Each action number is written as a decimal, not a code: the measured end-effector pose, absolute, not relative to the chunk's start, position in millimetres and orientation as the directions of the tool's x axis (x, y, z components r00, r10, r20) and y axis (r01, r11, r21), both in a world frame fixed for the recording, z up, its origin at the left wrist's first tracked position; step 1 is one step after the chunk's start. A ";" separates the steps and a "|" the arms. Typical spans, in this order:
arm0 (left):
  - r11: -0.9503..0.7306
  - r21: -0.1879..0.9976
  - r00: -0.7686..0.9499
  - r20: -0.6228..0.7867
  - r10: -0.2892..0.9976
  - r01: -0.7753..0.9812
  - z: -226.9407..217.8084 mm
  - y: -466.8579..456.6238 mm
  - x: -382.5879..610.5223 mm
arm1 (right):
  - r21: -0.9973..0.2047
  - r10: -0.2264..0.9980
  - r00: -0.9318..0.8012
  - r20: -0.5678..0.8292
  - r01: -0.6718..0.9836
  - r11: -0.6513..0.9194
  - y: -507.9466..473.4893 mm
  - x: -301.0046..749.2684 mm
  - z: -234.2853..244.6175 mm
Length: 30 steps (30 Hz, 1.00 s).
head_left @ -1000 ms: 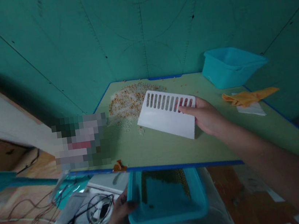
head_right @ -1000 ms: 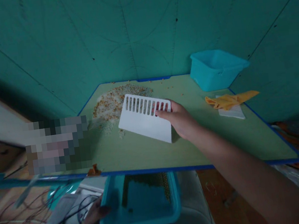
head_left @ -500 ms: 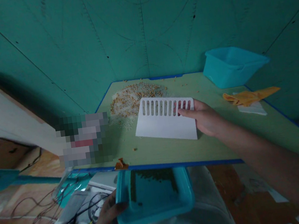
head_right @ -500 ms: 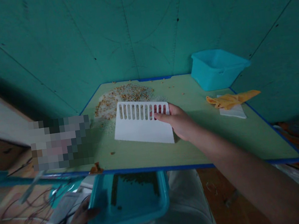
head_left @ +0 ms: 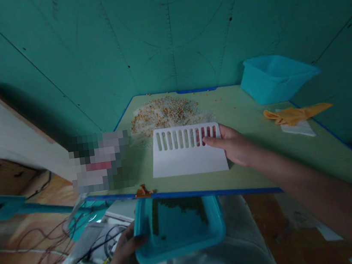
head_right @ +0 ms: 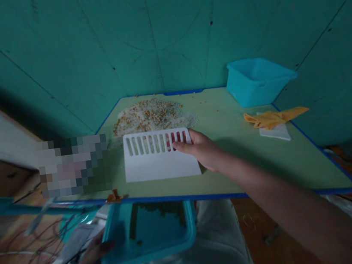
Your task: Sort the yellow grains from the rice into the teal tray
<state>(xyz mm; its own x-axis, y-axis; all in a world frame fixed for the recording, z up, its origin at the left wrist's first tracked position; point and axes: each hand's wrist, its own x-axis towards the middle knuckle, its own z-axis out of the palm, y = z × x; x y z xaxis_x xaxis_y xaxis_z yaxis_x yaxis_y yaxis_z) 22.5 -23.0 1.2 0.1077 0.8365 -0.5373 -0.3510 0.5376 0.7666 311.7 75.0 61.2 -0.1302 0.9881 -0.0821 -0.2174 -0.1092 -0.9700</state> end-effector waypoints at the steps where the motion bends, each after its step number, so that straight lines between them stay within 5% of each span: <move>1: 0.541 0.764 0.110 -0.540 0.835 -0.351 0.7 -23.2 22.6 | -0.971 0.987 -0.137 -0.082 -0.212 -0.110 74.7 312.1 61.2; 22: 0.519 0.760 0.147 -0.505 0.851 -0.391 -2.6 -26.5 27.6 | -0.971 0.951 -0.291 -0.107 -0.174 -0.162 65.3 316.3 60.7; 30: 0.544 0.704 0.243 -0.489 0.838 -0.457 -9.6 -32.5 38.8 | -0.998 0.912 -0.409 -0.043 -0.014 -0.054 63.1 318.5 61.5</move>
<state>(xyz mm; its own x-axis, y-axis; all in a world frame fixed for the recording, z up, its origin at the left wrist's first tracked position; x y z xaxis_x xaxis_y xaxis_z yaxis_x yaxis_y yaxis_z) 38.8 -32.5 -9.6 0.2429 0.8376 -0.4893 -0.4567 0.5438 0.7041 318.5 63.1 61.5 -0.4087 0.9116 -0.0435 -0.0138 -0.0538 -0.9985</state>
